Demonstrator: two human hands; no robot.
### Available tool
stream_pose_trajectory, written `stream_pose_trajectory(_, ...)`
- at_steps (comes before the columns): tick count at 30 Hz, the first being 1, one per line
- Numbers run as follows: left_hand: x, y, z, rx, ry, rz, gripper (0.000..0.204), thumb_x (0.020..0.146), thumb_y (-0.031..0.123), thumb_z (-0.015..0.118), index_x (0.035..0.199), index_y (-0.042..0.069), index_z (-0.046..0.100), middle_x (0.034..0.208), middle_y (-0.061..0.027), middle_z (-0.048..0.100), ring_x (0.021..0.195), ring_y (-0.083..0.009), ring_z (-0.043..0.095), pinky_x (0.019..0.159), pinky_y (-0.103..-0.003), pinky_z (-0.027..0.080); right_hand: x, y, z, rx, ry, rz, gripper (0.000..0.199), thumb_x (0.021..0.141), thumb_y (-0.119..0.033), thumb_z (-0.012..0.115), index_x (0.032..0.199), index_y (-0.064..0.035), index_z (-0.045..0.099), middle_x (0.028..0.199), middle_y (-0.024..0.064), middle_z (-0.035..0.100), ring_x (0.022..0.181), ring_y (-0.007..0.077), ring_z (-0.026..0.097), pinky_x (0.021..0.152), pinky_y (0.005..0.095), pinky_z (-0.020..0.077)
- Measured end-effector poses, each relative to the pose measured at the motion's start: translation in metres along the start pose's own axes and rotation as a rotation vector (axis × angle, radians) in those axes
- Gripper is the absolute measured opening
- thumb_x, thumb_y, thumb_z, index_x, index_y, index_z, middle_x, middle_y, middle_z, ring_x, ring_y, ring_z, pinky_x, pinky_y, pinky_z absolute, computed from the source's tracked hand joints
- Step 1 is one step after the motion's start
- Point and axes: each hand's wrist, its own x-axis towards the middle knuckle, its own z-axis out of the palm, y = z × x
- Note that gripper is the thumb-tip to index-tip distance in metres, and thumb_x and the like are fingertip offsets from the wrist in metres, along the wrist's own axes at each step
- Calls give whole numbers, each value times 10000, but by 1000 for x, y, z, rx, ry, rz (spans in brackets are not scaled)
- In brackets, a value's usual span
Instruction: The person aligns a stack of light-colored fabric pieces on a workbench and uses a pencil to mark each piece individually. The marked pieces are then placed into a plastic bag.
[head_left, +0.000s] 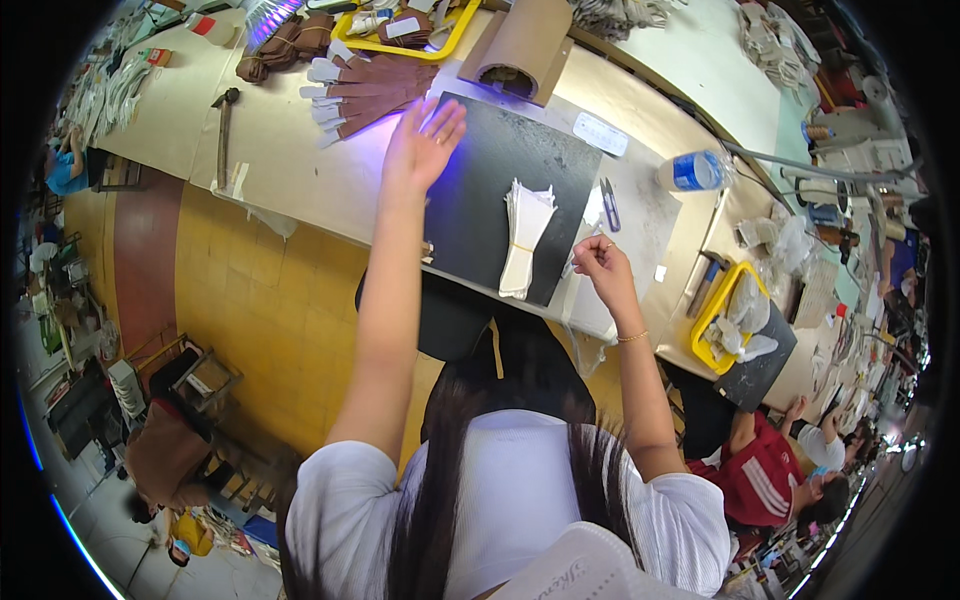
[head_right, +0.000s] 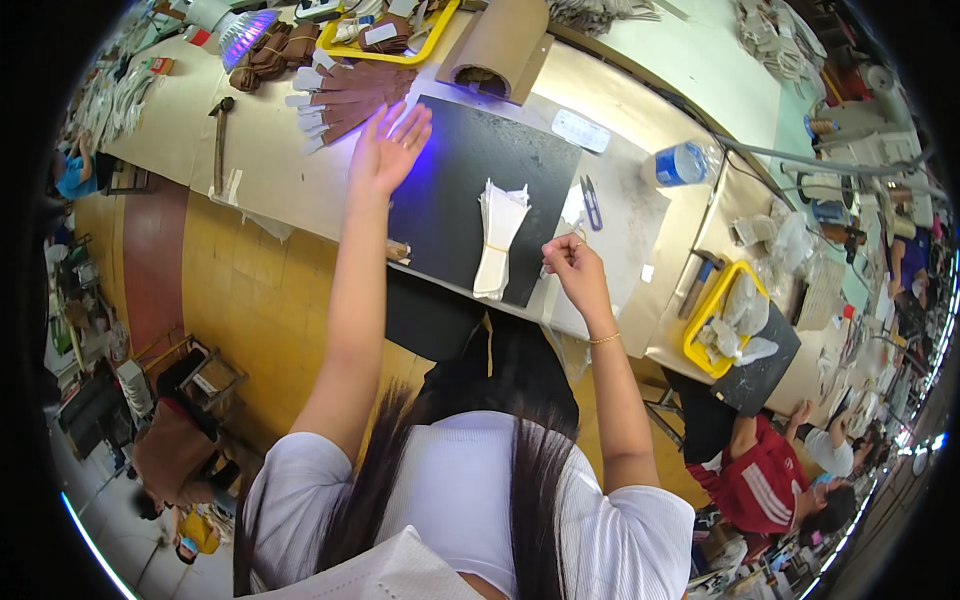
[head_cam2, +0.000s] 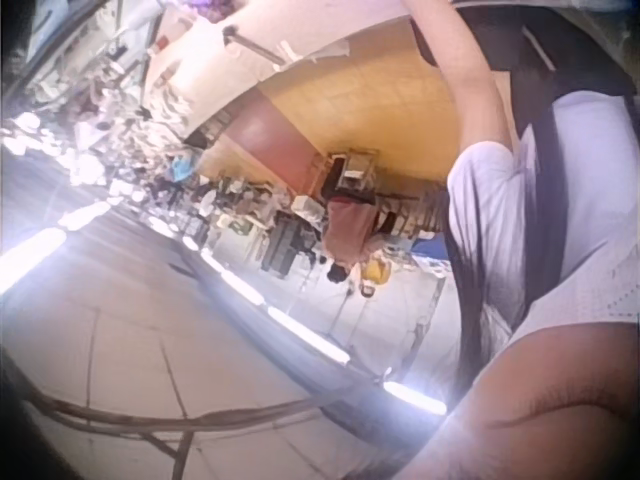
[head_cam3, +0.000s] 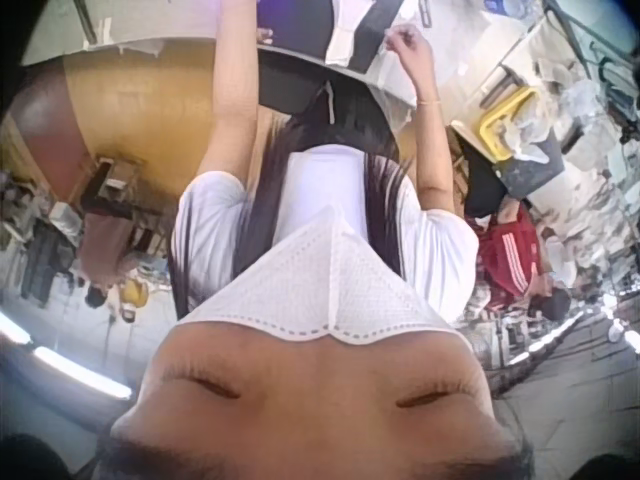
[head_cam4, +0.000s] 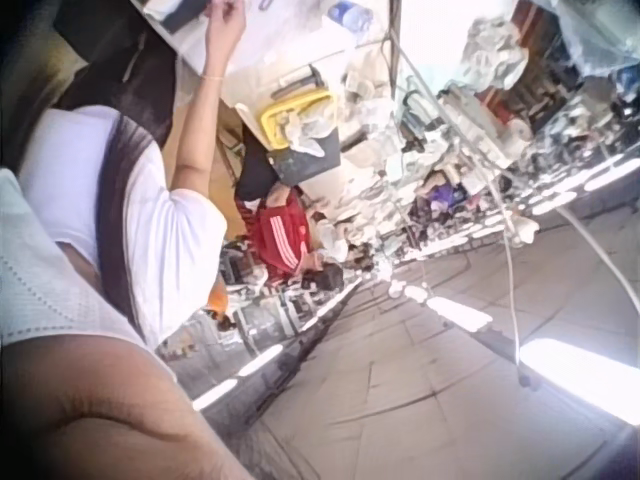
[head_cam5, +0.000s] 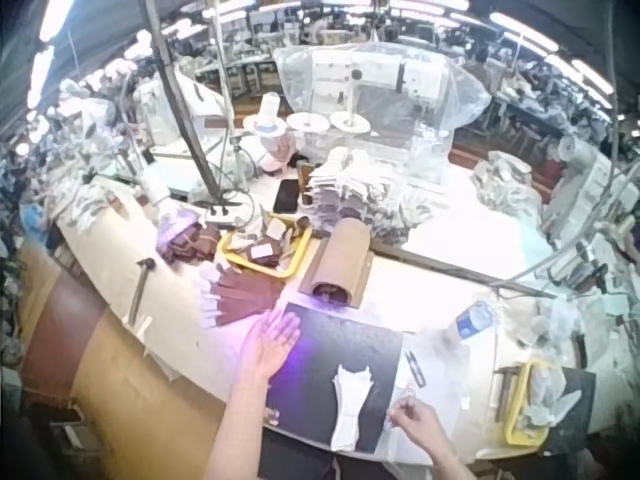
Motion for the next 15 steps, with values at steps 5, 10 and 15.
stream_pose_trajectory(5,-113,-31,-92,684,-75,-119,270,1006,281,623,1095,26,624,950,-92,683,801,-182,657,667,-293,499,-69,38,7,-318,-210,94,220,965,-204,654,961,12,694,782,80,710,692,131,678,669,289,547)
stream_pose_trajectory(10,-233,-99,-261,1567,-388,-215,219,995,224,556,943,44,670,707,-66,647,596,-151,636,528,-310,505,-150,126,28,-1199,-397,251,330,912,-348,698,1030,-47,765,1049,199,742,1013,371,715,860,480,571)
stream_pose_trajectory(15,-319,-150,-414,1885,-391,-993,276,984,242,627,843,10,671,642,-85,629,587,-180,628,481,-347,476,-233,228,47,-1075,-254,481,456,869,-417,746,1127,-42,726,1093,198,734,1058,368,702,885,479,565)
